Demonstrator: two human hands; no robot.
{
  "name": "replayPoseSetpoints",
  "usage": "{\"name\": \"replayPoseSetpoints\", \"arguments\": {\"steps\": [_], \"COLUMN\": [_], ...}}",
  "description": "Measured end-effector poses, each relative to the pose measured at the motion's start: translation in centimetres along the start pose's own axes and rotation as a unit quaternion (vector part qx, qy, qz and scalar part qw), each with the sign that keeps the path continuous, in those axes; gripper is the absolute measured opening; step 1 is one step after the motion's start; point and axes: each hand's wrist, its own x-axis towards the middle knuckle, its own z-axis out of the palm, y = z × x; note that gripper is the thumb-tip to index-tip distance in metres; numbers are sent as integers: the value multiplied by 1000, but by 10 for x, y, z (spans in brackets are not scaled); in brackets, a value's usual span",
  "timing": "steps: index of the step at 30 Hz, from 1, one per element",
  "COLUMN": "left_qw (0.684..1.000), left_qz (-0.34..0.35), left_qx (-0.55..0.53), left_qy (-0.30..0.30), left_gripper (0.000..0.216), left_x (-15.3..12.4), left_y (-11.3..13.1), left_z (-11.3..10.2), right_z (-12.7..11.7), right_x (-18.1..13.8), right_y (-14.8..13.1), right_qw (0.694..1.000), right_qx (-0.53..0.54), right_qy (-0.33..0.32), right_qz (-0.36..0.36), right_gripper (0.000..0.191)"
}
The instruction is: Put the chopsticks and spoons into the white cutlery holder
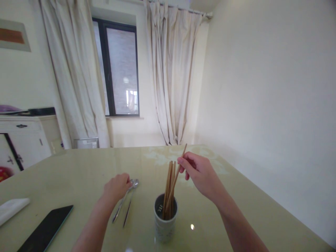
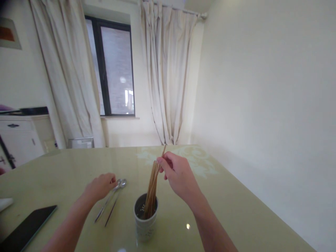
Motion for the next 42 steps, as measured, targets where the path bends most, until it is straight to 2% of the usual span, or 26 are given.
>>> {"name": "replayPoseSetpoints", "arguments": {"steps": [2, 6, 10, 14, 18, 20, 21, 24, 26, 27, 30, 33, 37, 39, 42], "left_qw": [999, 999, 999, 999, 995, 980, 963, 883, 853, 849, 849, 852, 889, 907, 912], "left_qz": [-5, 6, 20, 39, 60, 97, 127, 231, 277, 290, 310, 317, 277, 273, 286], "left_qx": [22, 23, 11, -29, -84, -169, -233, -407, -440, -441, -427, -417, -366, -320, -288], "left_qy": [-35, -43, -35, -20, 15, 32, 37, 34, 38, 38, 21, 1, -3, -10, -62], "left_gripper": [19, 21, 19, 12, 12, 16, 19, 31, 33, 32, 28, 33, 44, 37, 32], "left_x": [6, 7, 9, 14, 12, 4, -4, -33, -54, -63, -80, -75, -47, -36, -27], "left_y": [-1, 7, 9, 9, 17, 25, 31, 51, 66, 73, 86, 85, 75, 73, 74], "left_z": [19, 39, 49, 49, 25, 4, -7, -36, -48, -52, -56, -51, -27, -11, 8], "right_z": [4, 13, 21, 21, 11, 6, 4, 6, 10, 13, 17, 13, 2, -1, 3], "right_x": [0, 0, -1, -1, -1, -1, -1, -4, -7, -9, -11, -11, -8, -7, -6], "right_y": [2, 4, 9, 10, 5, 0, -3, -12, -18, -19, -21, -19, -15, -14, -14], "right_qw": [998, 983, 963, 954, 954, 963, 969, 991, 998, 999, 999, 997, 997, 997, 991], "right_qx": [-49, -129, -192, -220, -239, -236, -225, -133, -51, -19, 23, 32, -19, -66, -135], "right_qy": [-40, -112, -163, -167, -141, -99, -74, -17, -4, -3, 6, 35, 57, 40, 0], "right_qz": [25, 69, 95, 114, 109, 84, 65, 1, -26, -33, -48, -55, -41, -29, -18], "right_gripper": [38, 47, 47, 48, 50, 49, 48, 38, 30, 29, 20, 19, 21, 21, 26]}}
